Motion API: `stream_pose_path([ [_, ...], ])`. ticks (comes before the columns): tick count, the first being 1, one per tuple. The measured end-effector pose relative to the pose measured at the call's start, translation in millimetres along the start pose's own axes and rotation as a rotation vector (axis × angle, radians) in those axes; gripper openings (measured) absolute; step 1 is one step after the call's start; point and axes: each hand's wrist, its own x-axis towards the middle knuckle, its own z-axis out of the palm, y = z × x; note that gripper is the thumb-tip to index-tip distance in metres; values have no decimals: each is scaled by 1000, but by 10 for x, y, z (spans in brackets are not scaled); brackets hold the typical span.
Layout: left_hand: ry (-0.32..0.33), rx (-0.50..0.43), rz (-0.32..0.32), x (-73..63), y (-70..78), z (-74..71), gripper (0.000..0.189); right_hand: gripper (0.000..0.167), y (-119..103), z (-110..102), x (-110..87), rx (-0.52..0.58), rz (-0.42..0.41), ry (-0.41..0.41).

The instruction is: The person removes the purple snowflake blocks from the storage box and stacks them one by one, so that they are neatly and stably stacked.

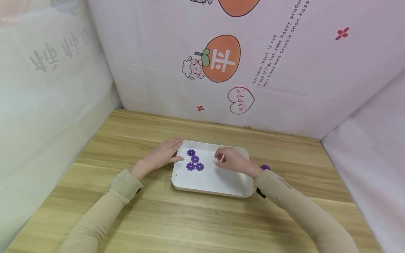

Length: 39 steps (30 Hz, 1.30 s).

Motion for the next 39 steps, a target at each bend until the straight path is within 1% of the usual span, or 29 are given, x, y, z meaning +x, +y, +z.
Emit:
stream_pose_path([
  [5, 4, 1, 4, 7, -3, 4, 80, 20, -56, 51, 80, 16, -20, -17],
  [10, 9, 7, 8, 14, -17, 6, 79, 22, -118, 77, 148, 22, -7, -45],
  [17, 40, 26, 26, 13, -22, 1, 77, 23, -179, 81, 215, 14, 6, -76],
  [27, 38, 16, 15, 11, -25, 9, 78, 22, -246, 160, 282, 24, -37, -101],
  [34, 58, 19, 35, 19, -37, 28, 77, 23, -271, 226, 340, 29, -21, -124],
  [39, 63, 17, 37, 16, -35, 31, 77, 24, -287, 259, 371, 43, -3, -148],
])
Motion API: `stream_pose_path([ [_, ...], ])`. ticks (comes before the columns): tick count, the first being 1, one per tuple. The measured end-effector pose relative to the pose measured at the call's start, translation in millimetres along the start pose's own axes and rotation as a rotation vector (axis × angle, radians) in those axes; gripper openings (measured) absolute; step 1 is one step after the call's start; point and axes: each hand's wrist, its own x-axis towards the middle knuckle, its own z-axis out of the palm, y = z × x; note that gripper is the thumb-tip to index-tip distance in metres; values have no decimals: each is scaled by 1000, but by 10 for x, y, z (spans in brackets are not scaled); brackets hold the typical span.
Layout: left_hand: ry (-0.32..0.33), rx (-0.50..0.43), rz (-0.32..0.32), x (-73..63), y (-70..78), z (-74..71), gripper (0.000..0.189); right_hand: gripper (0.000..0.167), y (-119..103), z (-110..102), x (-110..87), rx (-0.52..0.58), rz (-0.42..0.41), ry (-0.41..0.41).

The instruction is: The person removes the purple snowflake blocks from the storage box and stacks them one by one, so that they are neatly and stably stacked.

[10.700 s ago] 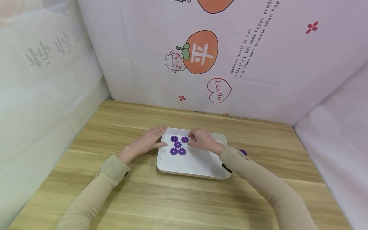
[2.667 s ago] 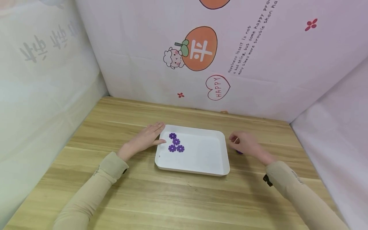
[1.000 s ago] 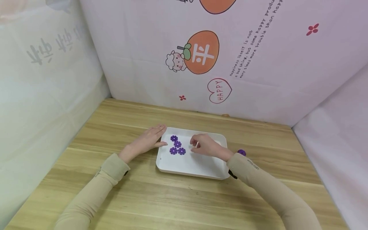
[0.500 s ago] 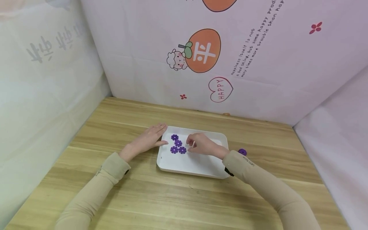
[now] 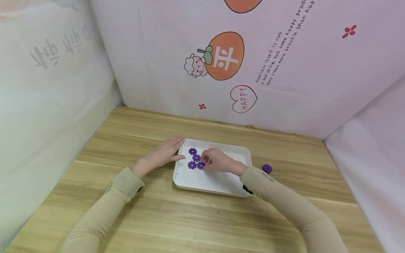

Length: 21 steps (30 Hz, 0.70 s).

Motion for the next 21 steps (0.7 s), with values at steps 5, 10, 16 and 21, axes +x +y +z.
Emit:
stream_pose_path([
  [5, -7, -6, -6, -4, 13, -13, 77, 25, 7, 37, 25, 7, 4, -5],
  [10, -9, 4, -6, -3, 7, -18, 78, 23, -9, 37, 7, -4, -33, 10],
  [16, -6, 7, -5, 0, 12, -21, 77, 22, -13, 46, 14, -12, -29, 21],
  [21, -6, 9, -4, -2, 9, -21, 77, 21, -6, 63, 38, -16, 9, 5],
])
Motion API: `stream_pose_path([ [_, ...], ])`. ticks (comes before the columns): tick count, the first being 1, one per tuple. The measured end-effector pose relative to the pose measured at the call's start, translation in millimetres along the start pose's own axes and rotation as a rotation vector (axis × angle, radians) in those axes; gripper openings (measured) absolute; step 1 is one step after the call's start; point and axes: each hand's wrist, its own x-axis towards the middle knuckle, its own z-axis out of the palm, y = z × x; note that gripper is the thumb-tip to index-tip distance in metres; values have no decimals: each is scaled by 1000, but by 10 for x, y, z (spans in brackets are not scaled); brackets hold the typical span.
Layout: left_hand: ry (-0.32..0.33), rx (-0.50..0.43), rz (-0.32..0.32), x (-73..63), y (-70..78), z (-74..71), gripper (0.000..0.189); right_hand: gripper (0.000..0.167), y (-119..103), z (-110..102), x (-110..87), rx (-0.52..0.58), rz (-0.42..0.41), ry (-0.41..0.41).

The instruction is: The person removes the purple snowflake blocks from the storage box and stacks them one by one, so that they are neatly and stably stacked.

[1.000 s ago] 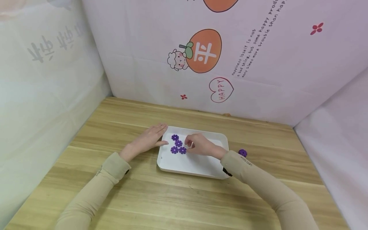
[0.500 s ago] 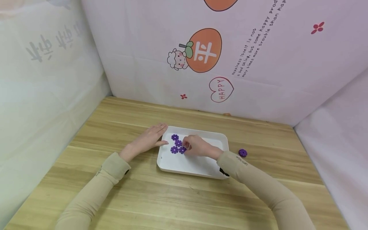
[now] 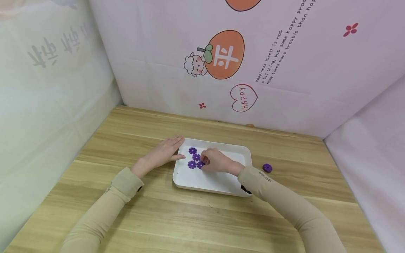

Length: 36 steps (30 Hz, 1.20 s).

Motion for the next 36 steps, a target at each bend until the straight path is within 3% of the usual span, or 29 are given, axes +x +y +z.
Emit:
stream_pose_path([
  [36, -17, -16, -23, -12, 17, -17, 77, 21, 25, -28, -45, 10, 25, 10],
])
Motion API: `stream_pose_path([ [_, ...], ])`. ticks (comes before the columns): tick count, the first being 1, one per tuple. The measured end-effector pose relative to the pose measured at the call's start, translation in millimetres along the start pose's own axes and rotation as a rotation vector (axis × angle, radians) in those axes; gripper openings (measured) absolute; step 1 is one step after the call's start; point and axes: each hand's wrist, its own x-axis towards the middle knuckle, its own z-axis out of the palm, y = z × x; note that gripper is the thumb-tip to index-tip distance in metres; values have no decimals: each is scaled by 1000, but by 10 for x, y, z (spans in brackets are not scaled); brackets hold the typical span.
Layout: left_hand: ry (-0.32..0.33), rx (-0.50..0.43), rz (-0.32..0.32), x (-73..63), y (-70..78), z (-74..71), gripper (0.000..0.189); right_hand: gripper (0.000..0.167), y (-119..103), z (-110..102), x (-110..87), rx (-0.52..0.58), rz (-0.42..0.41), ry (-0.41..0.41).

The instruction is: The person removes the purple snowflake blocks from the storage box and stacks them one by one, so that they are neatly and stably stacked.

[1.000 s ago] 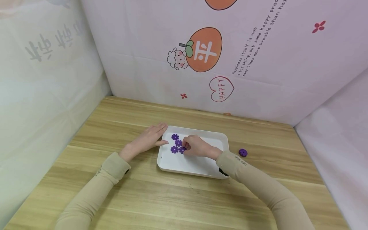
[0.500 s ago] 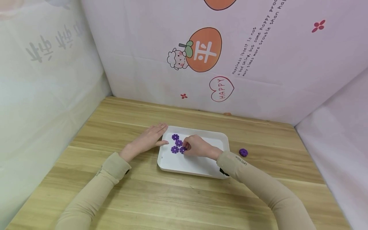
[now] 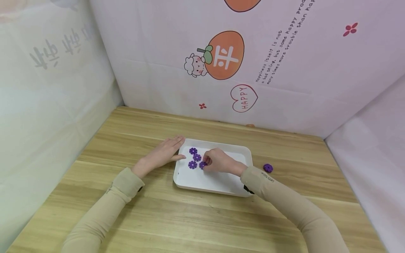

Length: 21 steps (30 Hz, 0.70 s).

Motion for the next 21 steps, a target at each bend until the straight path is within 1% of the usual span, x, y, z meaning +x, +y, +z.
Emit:
stream_pose_path([
  [9, 15, 1, 14, 8, 3, -2, 77, 22, 54, -138, -124, -22, 20, 22],
  [14, 3, 17, 8, 8, -7, 8, 77, 22, 105, -204, -215, -40, 24, 31],
  [21, -9, 10, -4, 4, -6, 20, 78, 21, 167, -254, -371, -58, 23, 39],
])
